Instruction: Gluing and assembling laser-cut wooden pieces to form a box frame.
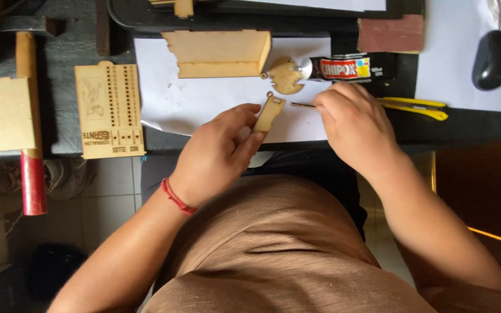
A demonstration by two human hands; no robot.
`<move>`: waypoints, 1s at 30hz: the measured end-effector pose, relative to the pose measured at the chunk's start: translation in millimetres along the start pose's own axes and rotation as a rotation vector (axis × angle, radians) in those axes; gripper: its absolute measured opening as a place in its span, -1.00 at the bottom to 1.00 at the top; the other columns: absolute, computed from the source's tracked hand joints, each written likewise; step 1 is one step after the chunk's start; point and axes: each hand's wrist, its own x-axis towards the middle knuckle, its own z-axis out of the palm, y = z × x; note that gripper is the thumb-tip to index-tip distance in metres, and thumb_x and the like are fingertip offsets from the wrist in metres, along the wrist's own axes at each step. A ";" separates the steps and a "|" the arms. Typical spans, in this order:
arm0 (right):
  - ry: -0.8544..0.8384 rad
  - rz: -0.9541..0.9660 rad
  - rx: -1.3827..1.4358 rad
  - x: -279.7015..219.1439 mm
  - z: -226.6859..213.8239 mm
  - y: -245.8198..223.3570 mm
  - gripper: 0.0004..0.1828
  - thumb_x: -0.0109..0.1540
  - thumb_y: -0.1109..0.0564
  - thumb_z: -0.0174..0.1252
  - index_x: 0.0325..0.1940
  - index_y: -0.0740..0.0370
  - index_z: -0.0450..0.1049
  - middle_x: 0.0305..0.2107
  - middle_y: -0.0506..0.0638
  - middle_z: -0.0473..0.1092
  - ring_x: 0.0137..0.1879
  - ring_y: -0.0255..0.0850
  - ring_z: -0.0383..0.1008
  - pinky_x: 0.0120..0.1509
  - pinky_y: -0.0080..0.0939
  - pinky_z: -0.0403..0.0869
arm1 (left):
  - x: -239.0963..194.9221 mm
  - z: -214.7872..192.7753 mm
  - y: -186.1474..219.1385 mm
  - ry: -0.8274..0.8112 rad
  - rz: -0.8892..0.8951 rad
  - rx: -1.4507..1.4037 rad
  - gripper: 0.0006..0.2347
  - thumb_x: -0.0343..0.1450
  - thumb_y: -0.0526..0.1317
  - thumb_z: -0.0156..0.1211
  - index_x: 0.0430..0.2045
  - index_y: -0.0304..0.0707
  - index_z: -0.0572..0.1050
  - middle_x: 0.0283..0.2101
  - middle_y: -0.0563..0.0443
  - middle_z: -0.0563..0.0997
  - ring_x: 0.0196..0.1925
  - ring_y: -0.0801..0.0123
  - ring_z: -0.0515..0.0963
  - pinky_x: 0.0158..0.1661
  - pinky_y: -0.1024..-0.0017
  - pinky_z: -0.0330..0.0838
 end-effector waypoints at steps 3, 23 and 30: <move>-0.043 0.025 -0.017 -3.0 -6.3 -2.6 -0.90 0.35 0.18 0.07 -0.11 0.10 0.50 -0.31 -0.02 0.40 -0.11 0.05 0.51 -0.06 -0.03 0.50 | 3.4 -4.6 4.0 -0.050 -0.115 -0.047 -0.80 0.41 -0.26 0.10 -0.17 -0.37 0.53 -0.19 -0.19 0.65 -0.53 0.19 0.69 -0.50 0.26 0.58; -0.061 0.401 0.499 14.8 -31.3 -55.4 -0.68 0.28 0.31 0.05 0.14 0.31 0.34 -0.29 0.01 0.55 -0.20 -0.26 0.54 -0.05 -0.30 0.42 | -19.6 -29.4 -4.8 0.050 0.036 -0.097 -0.84 0.44 -0.17 0.08 -0.53 -0.17 0.36 -0.61 0.18 0.31 -0.55 0.48 0.22 -0.51 0.45 0.13; 0.087 0.171 0.494 72.1 -70.2 -30.5 -0.77 0.28 0.53 -0.12 -0.14 0.33 0.32 -0.32 0.04 0.27 -0.19 -0.20 0.24 -0.04 -0.26 0.24 | -36.5 -53.1 7.6 0.137 0.060 -0.268 -0.96 0.43 -0.30 0.00 -0.39 -0.27 0.37 -0.48 0.11 0.59 -0.51 0.58 0.49 -0.44 0.62 0.36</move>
